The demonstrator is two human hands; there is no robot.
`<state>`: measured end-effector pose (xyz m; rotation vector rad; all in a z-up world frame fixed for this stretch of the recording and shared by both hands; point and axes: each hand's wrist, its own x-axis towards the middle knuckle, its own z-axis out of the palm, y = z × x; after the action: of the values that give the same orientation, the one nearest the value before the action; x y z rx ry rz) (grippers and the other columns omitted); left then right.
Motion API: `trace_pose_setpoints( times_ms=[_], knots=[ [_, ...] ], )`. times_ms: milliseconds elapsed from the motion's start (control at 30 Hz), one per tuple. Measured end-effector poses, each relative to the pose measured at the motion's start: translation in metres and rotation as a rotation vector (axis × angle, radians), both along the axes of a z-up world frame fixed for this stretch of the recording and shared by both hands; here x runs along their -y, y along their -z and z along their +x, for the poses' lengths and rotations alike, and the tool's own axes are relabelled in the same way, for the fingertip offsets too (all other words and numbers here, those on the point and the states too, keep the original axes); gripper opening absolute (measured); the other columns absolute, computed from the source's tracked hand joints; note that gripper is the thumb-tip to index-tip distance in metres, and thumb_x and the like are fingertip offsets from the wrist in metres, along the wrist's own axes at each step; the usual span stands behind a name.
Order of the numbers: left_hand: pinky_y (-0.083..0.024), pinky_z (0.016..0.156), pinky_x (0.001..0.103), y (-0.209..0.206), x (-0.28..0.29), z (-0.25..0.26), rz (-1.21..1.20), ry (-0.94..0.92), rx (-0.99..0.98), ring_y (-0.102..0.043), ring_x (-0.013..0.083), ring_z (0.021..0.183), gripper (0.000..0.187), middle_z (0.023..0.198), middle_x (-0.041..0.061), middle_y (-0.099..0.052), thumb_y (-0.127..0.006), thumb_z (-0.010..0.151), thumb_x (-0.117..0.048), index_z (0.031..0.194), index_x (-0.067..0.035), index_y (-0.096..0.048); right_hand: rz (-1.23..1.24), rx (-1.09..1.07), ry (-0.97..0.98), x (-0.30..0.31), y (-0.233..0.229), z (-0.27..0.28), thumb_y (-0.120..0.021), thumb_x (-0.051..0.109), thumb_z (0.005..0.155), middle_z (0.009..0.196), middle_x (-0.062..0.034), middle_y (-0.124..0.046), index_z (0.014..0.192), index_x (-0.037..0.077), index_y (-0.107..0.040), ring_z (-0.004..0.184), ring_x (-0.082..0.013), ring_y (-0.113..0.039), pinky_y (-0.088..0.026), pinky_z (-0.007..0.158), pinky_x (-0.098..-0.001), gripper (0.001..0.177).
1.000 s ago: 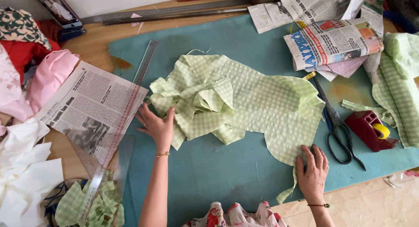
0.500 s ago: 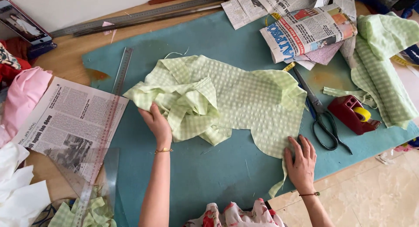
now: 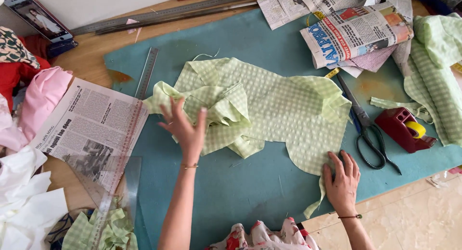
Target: The person cuts a piece of light green checkered fabric using scissors, then folds the cut piece. They also handle newspapers and other fabric scraps on the table.
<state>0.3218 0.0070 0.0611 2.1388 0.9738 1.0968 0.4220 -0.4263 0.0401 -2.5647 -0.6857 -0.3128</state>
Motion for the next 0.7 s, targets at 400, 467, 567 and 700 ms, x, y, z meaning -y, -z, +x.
trace_pose_setpoints(
  times_ms=[400,467,567,700],
  knots=[
    [-0.004,0.122,0.073,0.033,0.041,0.049,0.236,0.448,-0.53,-0.044,0.0305,0.145,0.047,0.136,0.008,-0.06,-0.078,0.087,-0.039,0.126,-0.016,-0.066,0.006,-0.015,0.004,0.002,-0.001,0.003,-0.064,0.022,0.097,0.148,-0.0188,-0.052,0.137,0.012,-0.062,0.14,-0.038,-0.045,-0.035,0.116,-0.049,0.041],
    [-0.026,0.123,0.062,0.031,0.034,0.027,0.221,0.43,-0.364,-0.064,0.0281,0.118,0.027,0.115,0.007,-0.07,-0.073,0.091,-0.021,0.116,-0.011,-0.07,-0.002,0.0,-0.004,0.001,-0.002,0.002,-0.064,0.021,0.097,0.148,-0.0187,-0.053,0.136,0.012,-0.062,0.141,-0.0379,-0.045,-0.034,0.117,-0.0491,0.04],
    [-0.053,0.092,0.037,0.034,0.014,-0.02,-0.216,0.219,0.162,-0.068,0.025,0.105,0.024,0.116,0.011,-0.069,-0.063,0.101,-0.013,0.121,-0.001,-0.064,0.015,-0.003,-0.002,0.0,-0.004,0.001,-0.063,0.021,0.098,0.148,-0.0192,-0.052,0.137,0.012,-0.062,0.141,-0.0378,-0.045,-0.035,0.117,-0.049,0.04],
    [-0.05,0.099,0.034,0.043,-0.033,-0.105,-0.279,-0.053,0.438,-0.064,0.0158,0.109,0.023,0.12,0.011,-0.069,-0.056,0.109,-0.011,0.125,0.004,-0.06,0.003,-0.008,-0.018,0.002,-0.003,-0.002,-0.064,0.021,0.098,0.148,-0.0188,-0.053,0.137,0.011,-0.062,0.141,-0.0379,-0.045,-0.035,0.117,-0.0492,0.04]
  ],
)
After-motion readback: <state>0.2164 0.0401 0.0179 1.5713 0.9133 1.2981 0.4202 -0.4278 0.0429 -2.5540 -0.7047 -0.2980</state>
